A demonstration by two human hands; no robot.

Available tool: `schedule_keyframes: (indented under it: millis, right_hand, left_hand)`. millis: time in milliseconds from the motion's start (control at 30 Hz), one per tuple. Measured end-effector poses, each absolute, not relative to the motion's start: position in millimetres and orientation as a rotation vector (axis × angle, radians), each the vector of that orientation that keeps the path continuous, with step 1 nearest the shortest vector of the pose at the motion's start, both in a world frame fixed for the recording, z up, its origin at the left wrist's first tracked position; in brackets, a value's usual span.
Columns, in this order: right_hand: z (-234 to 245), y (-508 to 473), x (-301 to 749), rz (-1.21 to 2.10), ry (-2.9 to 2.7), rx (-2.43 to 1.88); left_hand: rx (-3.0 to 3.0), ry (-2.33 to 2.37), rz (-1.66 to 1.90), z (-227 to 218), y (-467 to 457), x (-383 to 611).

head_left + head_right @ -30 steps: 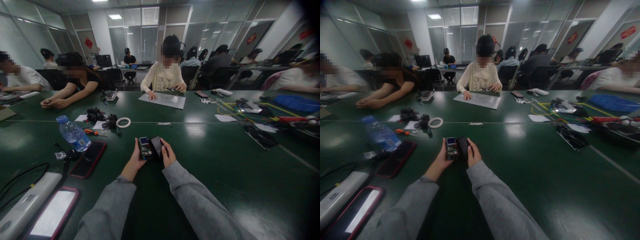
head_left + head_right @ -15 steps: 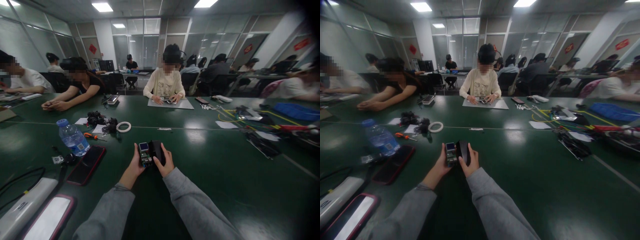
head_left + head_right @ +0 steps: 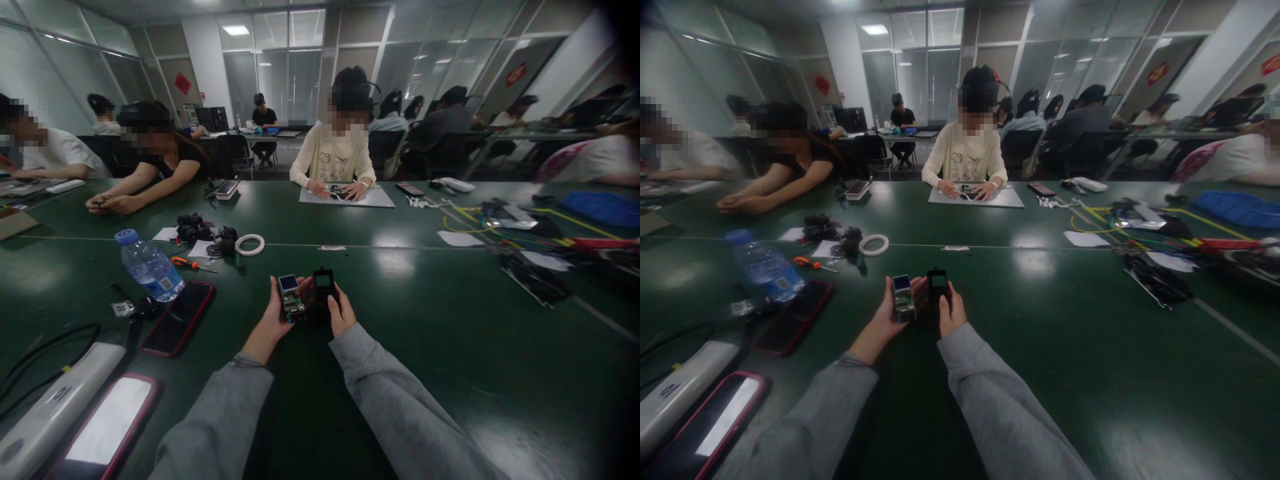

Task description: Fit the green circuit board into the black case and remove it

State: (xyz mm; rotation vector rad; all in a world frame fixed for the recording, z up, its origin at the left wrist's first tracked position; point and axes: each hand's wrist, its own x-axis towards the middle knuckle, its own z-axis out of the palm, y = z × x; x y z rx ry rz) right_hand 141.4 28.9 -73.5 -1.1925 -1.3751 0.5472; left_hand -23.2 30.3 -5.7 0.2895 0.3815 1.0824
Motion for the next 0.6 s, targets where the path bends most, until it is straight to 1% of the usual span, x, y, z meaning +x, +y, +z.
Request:
schedule_keyframes:
  millis: [300,600]
  right_hand:
    - [-76,30,143,0.626,-1.388,-1.187]
    - [-65,24,139,0.638,-1.441,-1.204]
  left_hand:
    - [0.299,0.387,1.080,-4,30,-23]
    - [0.274,0.521,1.059,-3,30,-20]
